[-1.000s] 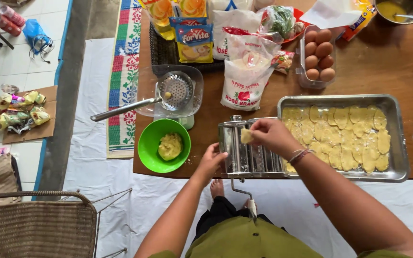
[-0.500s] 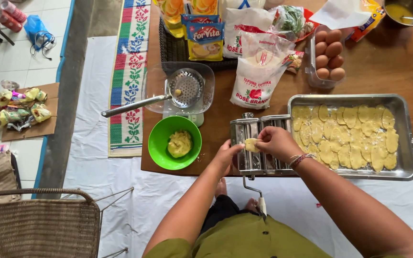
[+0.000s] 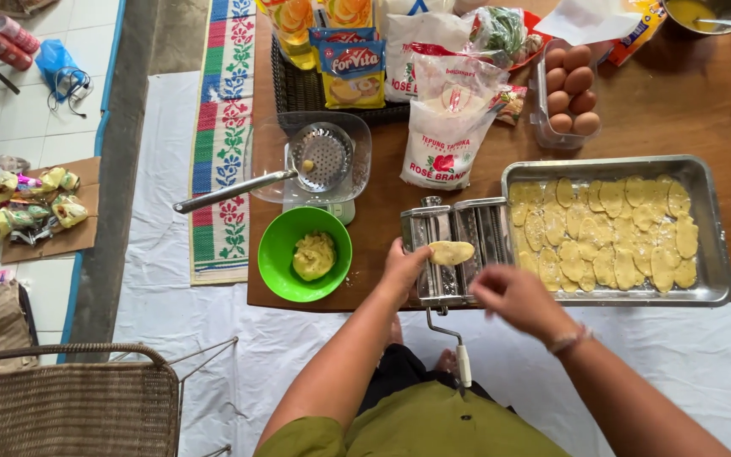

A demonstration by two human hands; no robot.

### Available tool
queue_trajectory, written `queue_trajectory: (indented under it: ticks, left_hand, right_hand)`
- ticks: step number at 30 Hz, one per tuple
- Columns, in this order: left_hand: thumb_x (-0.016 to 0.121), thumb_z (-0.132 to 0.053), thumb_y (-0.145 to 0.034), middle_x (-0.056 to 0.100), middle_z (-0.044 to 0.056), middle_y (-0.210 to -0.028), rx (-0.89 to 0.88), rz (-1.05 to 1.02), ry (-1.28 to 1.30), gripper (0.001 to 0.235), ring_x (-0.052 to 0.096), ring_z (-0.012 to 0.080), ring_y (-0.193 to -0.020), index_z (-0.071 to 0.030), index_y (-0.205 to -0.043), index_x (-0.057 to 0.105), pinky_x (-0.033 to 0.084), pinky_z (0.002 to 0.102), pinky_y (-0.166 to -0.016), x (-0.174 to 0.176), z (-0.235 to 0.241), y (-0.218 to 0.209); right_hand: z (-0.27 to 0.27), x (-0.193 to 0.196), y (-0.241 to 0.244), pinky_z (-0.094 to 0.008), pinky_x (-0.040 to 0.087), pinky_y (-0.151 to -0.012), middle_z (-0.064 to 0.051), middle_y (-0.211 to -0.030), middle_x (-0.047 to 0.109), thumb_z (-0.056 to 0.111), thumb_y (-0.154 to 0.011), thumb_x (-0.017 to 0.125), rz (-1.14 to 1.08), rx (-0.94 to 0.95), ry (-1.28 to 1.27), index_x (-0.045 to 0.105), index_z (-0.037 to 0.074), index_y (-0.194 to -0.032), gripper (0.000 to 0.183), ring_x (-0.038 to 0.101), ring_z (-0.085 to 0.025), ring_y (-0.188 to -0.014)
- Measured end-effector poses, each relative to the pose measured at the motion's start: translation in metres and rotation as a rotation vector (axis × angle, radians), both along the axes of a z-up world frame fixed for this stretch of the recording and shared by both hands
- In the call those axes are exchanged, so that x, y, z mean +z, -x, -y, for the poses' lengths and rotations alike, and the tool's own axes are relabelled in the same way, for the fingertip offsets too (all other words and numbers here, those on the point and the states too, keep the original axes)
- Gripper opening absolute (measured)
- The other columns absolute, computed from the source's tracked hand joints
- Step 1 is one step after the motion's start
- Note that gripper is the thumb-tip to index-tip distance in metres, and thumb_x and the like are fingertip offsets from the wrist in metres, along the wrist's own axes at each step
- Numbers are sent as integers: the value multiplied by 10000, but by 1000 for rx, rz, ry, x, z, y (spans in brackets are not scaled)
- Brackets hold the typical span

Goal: The person uses a manual pasta machine to flatten small pieces of dough into thin sheets. They feed the dough through the rollers, then dust the flattened sheets with flour from a bag before placing them onto a metal tray. The process is repeated for multiple pieces of dough.

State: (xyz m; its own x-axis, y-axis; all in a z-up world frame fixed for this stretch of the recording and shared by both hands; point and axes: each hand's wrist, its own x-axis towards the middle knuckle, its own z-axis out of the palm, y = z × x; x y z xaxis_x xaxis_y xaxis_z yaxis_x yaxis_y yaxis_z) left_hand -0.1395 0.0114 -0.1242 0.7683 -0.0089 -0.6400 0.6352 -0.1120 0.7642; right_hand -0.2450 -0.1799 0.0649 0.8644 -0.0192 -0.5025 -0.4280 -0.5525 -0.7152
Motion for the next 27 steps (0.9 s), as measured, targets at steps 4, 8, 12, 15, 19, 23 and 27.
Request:
queue_trajectory:
  ticks: [4, 8, 12, 15, 19, 23, 27]
  left_hand:
    - [830, -290, -743, 683, 158, -982, 64, -20, 117, 480, 703, 316, -976, -113, -1157, 663, 594, 505, -815, 18, -5, -1]
    - [643, -372, -912, 656, 117, -842, 113, -187, 392, 379, 644, 253, -695, -95, -1164, 586, 560, 414, -600, 61, -5, 0]
    - [645, -419, -922, 636, 83, -765, 109, -212, 405, 340, 599, 223, -658, -92, -1014, 653, 515, 357, -614, 64, -8, 2]
    - [686, -389, -911, 654, 73, -697, 154, -200, 484, 280, 622, 226, -604, -109, -919, 672, 532, 378, -584, 52, -9, 2]
    - [734, -348, -898, 686, 53, -726, 211, -195, 527, 264, 651, 187, -618, -101, -984, 702, 564, 326, -569, 46, -9, 3]
    - [717, -378, -911, 720, 106, -808, 157, -209, 514, 301, 690, 259, -698, -96, -1014, 709, 585, 420, -643, 51, -12, 1]
    - [720, -381, -924, 722, 95, -828, 140, -219, 520, 275, 689, 251, -717, -110, -968, 710, 581, 400, -662, 48, -14, 0]
  right_hand:
    - [-12, -33, 50, -281, 544, -530, -110, -575, 726, 273, -931, 616, -341, 122, -38, 750, 52, -809, 286, 668, -193, -521]
    - [-32, -103, 86, -295, 541, -777, 1, -1070, 787, 582, -982, 500, -489, 343, 284, 734, 228, -1201, 478, 710, -155, -899]
    - [-62, -125, 102, -346, 512, -751, -93, -954, 791, 607, -1023, 191, -487, 199, 185, 750, 184, -1056, 701, 730, -249, -837]
    - [-64, -149, 108, -332, 527, -777, -16, -1015, 806, 396, -978, 445, -409, 162, 97, 800, 265, -1007, 380, 743, -230, -900]
    - [-75, -190, 116, -353, 501, -704, -60, -1008, 767, 368, -995, 505, -394, 218, 97, 664, 172, -1105, 276, 714, -257, -862]
    - [-97, -183, 107, -303, 554, -675, -25, -966, 775, 315, -1022, 495, -463, 171, -26, 619, 174, -1259, 303, 741, -134, -648]
    - [-119, -164, 99, -280, 466, -940, 56, -664, 725, 323, -1028, 447, -487, 252, 24, 628, 226, -1168, 248, 733, -60, -672]
